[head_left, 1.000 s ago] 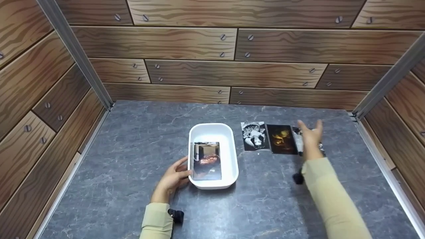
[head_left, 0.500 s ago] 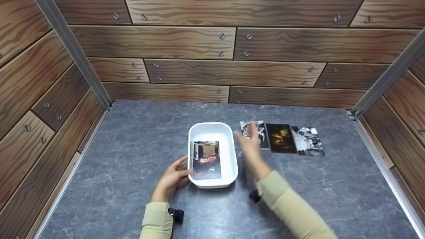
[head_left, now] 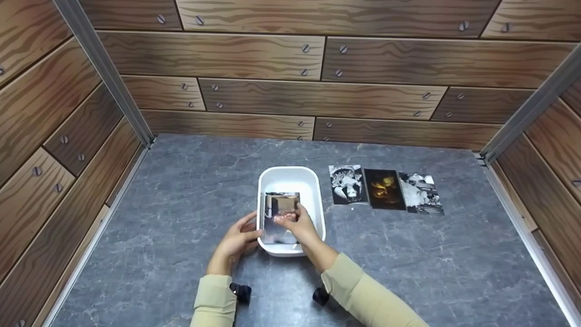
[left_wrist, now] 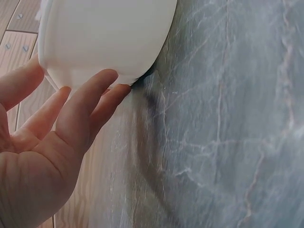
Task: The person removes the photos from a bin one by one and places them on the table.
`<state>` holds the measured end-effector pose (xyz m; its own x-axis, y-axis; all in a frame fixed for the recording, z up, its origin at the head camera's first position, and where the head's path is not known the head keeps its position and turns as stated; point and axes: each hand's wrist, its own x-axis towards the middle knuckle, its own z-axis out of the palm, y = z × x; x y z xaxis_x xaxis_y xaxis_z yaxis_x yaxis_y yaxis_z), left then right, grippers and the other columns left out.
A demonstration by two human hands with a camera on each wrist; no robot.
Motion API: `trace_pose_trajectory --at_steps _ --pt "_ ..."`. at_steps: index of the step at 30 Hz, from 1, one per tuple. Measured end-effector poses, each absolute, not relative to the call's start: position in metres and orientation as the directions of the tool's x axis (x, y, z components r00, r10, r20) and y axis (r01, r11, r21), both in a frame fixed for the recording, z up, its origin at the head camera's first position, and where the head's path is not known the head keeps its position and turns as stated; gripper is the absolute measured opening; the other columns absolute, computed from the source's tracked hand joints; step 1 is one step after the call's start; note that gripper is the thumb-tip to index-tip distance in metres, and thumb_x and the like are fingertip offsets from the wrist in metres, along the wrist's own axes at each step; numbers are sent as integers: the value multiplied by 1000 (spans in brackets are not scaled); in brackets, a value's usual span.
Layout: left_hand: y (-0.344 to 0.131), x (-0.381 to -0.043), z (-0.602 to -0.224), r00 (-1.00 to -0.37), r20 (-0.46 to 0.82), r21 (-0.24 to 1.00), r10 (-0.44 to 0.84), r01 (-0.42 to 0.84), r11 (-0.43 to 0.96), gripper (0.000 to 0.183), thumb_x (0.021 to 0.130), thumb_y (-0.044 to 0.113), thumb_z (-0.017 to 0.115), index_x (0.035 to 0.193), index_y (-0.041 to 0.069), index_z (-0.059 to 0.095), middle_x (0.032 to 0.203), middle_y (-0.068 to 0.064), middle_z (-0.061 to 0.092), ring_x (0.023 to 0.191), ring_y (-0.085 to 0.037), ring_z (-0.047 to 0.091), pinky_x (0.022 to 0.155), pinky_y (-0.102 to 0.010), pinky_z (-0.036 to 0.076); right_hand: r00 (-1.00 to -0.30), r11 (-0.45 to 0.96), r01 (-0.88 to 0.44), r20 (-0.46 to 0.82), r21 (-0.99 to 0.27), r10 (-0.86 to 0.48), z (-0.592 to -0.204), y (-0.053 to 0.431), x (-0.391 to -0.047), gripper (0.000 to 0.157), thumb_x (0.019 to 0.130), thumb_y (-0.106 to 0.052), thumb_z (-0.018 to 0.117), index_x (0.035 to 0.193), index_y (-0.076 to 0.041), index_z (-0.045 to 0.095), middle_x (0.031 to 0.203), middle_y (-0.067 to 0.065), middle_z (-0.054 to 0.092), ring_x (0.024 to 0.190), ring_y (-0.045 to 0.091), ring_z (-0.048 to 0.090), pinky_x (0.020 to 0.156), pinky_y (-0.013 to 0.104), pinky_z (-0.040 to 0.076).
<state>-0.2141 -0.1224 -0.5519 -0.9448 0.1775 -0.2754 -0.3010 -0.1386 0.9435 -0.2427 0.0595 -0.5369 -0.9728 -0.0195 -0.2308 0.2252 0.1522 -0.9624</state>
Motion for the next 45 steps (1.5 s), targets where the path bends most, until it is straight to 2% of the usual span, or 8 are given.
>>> trace_pose_trajectory --at_steps 5,10,14,18,22,30,39,45 --pt "-122 -211 -555 -944 -274 943 182 -301 -139 66 89 -5 57 148 -6 27 144 -38 35 123 -42 52 97 -46 51 -964 263 266 -253 -928 82 -540 58 -243 78 81 -10 74 143 12 33 140 33 43 130 43 42 113 47 34" --pt "-122 -212 -555 -943 -274 945 189 -300 -132 66 89 -5 56 148 -6 27 144 -38 36 117 -35 56 96 -44 52 -939 365 340 -293 -867 179 -542 61 -245 76 78 -14 75 142 7 38 142 32 40 132 46 35 114 53 27" --pt "-122 -214 -553 -945 -275 944 179 -301 -137 66 89 -5 57 148 -5 29 143 -38 37 115 -34 57 96 -45 52 -930 403 368 -332 -838 158 -540 60 -251 78 80 -15 72 145 5 35 146 32 35 135 46 30 117 54 22" --pt "-123 -216 -551 -946 -273 944 177 -299 -140 66 89 -5 57 148 -5 29 144 -38 36 116 -35 57 95 -44 53 -932 451 361 -330 -816 149 -540 59 -256 71 79 -16 73 141 1 44 141 30 40 130 45 35 114 53 24" --pt "-124 -216 -550 -946 -265 943 186 -295 -152 66 89 -6 57 148 -6 28 144 -38 35 116 -34 56 95 -43 53 -928 430 372 -338 -823 156 -541 59 -258 63 78 -14 73 136 -1 52 133 26 51 121 40 44 109 49 32" --pt "-123 -216 -551 -941 -289 939 176 -314 -140 65 90 -4 57 149 -3 29 144 -36 38 112 -30 59 93 -40 54 -907 328 420 -385 -846 168 -540 60 -257 75 78 -12 70 144 3 39 147 31 32 131 42 35 114 49 27" --pt "-122 -217 -552 -941 -296 938 165 -319 -133 64 90 -4 57 149 -1 31 143 -36 40 109 -29 60 90 -39 56 -930 403 367 -326 -838 169 -539 62 -252 60 76 -10 65 135 -4 55 135 19 55 118 32 51 99 40 43" --pt "-123 -216 -551 -946 -265 942 189 -296 -160 66 89 -5 57 149 -4 28 144 -37 36 115 -31 57 94 -41 54 -938 389 330 -251 -860 241 -539 60 -253 68 75 -5 71 139 -2 49 124 20 56 115 34 51 100 43 43"
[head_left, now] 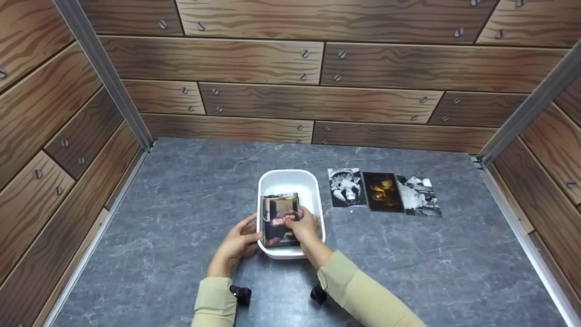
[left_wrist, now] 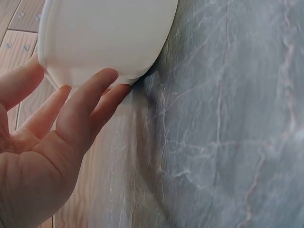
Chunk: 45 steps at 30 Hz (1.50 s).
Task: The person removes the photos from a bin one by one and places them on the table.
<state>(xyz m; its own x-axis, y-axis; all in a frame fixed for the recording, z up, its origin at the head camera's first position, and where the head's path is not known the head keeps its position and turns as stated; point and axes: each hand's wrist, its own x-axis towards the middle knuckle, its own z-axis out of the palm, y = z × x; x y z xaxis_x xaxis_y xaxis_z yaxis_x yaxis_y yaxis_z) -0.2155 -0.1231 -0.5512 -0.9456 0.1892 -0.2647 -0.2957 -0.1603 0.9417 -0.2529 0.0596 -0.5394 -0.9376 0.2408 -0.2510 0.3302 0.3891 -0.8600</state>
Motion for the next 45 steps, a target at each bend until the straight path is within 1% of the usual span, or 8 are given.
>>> trace_pose_trajectory --at_steps 4,9,14,20,25,29,39,45 --pt "-123 -216 -551 -946 -257 942 197 -290 -167 67 89 -5 56 149 -5 27 144 -38 35 117 -31 55 96 -43 52 -948 253 264 -201 -931 248 -540 57 -256 61 72 10 68 131 1 56 99 15 62 88 23 56 76 30 54" --pt "-123 -217 -550 -945 -265 939 190 -298 -173 67 89 -6 57 149 -3 27 144 -37 36 114 -30 58 95 -43 53 -947 150 226 -180 -963 268 -541 57 -256 56 76 13 64 129 -1 56 85 10 60 75 16 53 65 23 49" --pt "-124 -217 -550 -946 -257 940 199 -292 -175 66 90 -6 55 149 -4 27 142 -37 38 111 -28 59 93 -41 54 -951 131 183 -142 -974 276 -542 57 -255 49 83 10 61 130 -3 54 97 17 61 88 25 58 68 28 54" --pt "-124 -219 -551 -946 -258 941 197 -292 -169 66 90 -5 56 149 -4 27 143 -37 38 108 -26 60 89 -38 56 -957 127 118 -79 -985 278 -540 57 -256 36 86 7 60 122 2 61 123 23 61 116 35 57 97 41 49" --pt "-123 -220 -550 -950 -259 942 175 -289 -171 65 89 -6 56 148 -5 29 142 -38 37 110 -29 58 92 -41 55 -954 85 131 -103 -988 282 -537 59 -258 33 86 3 63 119 1 62 99 17 64 90 24 59 76 29 52" --pt "-122 -219 -551 -945 -277 939 173 -305 -161 65 90 -6 56 148 -5 29 142 -38 38 110 -28 58 92 -41 55 -945 -28 104 -108 -994 310 -526 71 -263 32 85 5 65 117 5 60 101 17 63 88 18 57 73 23 52" --pt "-120 -218 -551 -942 -306 934 138 -325 -150 65 88 -7 58 148 -3 32 143 -37 38 110 -30 59 89 -40 56 -879 -199 -51 -50 -979 473 -495 184 -304 28 84 6 67 111 6 60 84 -10 61 80 1 56 74 14 48" --pt "-120 -218 -551 -937 -318 929 146 -338 -149 66 89 -6 58 149 -2 31 143 -36 39 109 -29 61 90 -40 56 -761 -135 85 -152 -987 631 -493 302 -322 16 82 -1 72 93 -13 67 66 -21 58 69 -2 53 66 11 46"
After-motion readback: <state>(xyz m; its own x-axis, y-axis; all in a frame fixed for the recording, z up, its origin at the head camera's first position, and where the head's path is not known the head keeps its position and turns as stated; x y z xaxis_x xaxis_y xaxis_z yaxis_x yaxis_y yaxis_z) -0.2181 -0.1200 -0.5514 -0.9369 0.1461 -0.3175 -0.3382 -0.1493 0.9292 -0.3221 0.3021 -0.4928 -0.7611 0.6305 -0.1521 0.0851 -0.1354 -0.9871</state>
